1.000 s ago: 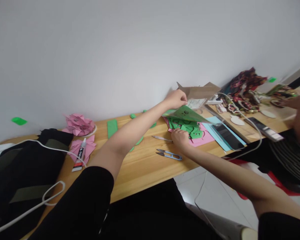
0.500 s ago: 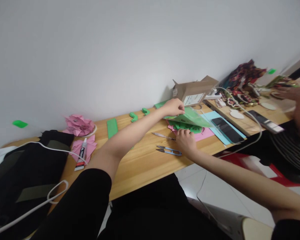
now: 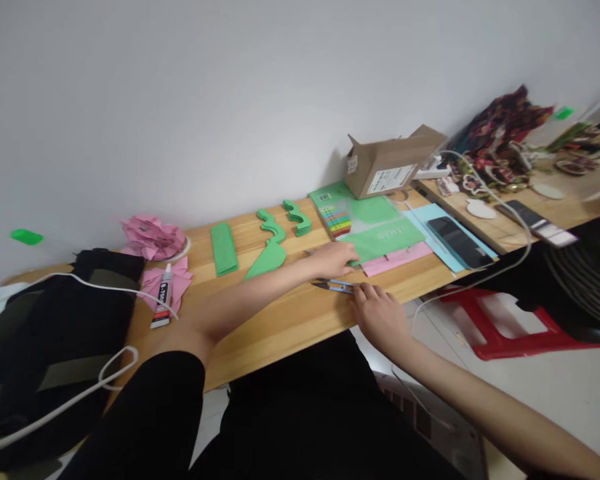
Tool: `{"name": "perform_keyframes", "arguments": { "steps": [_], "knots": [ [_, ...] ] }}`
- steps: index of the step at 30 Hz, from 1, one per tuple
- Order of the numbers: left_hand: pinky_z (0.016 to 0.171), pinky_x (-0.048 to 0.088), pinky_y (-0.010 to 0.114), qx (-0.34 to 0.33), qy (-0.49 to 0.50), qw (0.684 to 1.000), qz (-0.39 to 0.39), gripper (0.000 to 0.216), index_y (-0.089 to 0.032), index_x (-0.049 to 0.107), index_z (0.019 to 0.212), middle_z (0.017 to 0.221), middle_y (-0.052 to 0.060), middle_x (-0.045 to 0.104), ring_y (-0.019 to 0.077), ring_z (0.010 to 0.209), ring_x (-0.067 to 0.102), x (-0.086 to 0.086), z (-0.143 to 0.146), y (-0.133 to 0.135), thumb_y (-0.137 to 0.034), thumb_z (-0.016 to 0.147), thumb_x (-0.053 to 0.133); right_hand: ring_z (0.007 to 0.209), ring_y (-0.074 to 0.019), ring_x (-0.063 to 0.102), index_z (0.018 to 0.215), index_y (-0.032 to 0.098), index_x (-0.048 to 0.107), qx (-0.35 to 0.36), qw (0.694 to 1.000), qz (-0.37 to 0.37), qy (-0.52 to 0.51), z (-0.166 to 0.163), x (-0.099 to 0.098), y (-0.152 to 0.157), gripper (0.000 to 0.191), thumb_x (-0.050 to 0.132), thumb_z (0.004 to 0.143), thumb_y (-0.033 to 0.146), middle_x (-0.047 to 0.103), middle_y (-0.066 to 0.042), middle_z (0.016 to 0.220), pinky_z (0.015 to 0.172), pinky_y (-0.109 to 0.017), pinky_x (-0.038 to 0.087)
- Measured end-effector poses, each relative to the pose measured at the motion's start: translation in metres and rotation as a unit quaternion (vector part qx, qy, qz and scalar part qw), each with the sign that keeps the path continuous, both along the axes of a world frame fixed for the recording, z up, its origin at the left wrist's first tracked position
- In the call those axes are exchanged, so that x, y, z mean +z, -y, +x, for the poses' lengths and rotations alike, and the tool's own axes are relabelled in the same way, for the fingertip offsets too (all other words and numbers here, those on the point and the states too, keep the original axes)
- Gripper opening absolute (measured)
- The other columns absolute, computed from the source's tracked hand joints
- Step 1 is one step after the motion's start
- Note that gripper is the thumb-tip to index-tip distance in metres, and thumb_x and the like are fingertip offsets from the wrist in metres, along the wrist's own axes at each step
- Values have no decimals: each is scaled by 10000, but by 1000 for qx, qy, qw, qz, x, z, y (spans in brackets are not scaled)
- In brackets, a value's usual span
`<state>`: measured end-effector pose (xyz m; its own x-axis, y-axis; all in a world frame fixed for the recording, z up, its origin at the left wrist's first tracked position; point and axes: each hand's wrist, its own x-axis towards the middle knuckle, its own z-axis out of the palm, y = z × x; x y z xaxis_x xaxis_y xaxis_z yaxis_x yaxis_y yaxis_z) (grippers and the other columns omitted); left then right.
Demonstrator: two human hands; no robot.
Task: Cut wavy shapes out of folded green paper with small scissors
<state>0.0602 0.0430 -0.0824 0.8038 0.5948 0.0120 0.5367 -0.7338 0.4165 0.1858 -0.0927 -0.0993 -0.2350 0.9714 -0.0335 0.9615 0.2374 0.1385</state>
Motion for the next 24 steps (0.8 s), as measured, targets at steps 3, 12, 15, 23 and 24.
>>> {"name": "perform_keyframes", "arguments": {
  "steps": [3,12,15,23,24],
  "knots": [
    [912,476,285,33,18,999,19,288,-199,676,1131,1151,66,672,192,1063,619,3,-33,15,-244,861,588,936,-278,628,1067,132,643,2,1000,-2,-18,-4,-1,-3,211,493,940,210,683,-170,1094,744,-349,451],
    [897,494,444,210,-6,975,69,219,-179,710,890,1014,107,682,259,990,627,-17,-154,83,-152,871,494,1175,-307,539,1298,96,547,59,995,-38,-74,-10,-3,-30,404,557,915,222,612,-178,1276,958,-390,417],
    [941,466,480,279,-6,956,91,192,-169,697,925,1080,131,655,292,1059,586,-22,-172,96,-202,877,514,1095,-306,586,1213,111,605,73,992,-72,-74,-12,2,-43,330,571,899,203,667,-162,1158,924,-390,437],
    [932,467,449,380,13,920,91,286,-99,632,1112,1100,150,637,284,1045,576,-35,-180,95,-245,881,551,689,-245,672,797,152,654,19,988,-151,-7,0,20,-51,78,625,815,223,704,-98,788,520,-291,391],
    [931,467,440,380,16,921,86,295,-100,625,1128,1102,146,639,277,1044,577,-36,-179,95,-250,884,551,656,-253,667,786,144,649,1,989,-150,5,0,21,-51,84,626,805,223,702,-107,765,498,-293,365]
  ]
}}
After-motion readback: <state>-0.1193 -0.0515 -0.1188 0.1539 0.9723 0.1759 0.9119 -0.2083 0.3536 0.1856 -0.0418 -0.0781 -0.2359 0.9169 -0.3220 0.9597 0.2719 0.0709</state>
